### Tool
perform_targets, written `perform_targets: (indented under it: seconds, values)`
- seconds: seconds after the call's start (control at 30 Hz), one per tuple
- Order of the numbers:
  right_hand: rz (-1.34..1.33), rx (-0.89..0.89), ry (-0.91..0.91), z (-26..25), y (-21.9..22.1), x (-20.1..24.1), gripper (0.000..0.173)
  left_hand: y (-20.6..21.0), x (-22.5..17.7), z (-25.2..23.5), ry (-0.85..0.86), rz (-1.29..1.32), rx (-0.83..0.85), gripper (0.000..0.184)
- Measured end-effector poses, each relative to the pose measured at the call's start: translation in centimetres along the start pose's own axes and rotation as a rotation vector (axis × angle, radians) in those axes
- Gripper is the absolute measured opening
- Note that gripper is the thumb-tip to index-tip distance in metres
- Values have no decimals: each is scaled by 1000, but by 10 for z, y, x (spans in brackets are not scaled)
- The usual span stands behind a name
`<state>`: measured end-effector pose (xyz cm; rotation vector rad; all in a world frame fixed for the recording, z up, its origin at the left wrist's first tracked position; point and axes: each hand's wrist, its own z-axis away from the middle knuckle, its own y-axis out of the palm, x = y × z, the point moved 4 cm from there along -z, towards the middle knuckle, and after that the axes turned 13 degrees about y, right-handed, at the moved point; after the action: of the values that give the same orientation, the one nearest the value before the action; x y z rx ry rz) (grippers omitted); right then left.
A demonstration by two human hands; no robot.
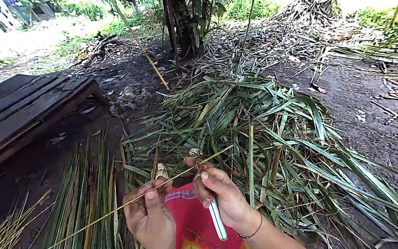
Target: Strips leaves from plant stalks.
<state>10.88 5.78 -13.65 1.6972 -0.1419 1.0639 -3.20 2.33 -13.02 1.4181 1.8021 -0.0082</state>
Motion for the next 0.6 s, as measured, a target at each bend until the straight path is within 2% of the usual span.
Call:
perform_targets:
  seconds: [0.07,0.13,0.33,0.5,0.6]
  values:
    - [29,-28,-49,3,-7,5,25,-4,-3,0,22,7,-11,5]
    - [31,-74,-85,5,-15,11,30,-8,-6,-1,26,8,-16,5]
    - [174,-72,-144,9,-18,16,33,12,1,7,-64,44,204,17]
    - [251,150,98,21,-6,15,37,27,2,19,45,51,227,17]
    - [251,171,152,25,-11,24,31,28,-3,22,157,41,298,15]
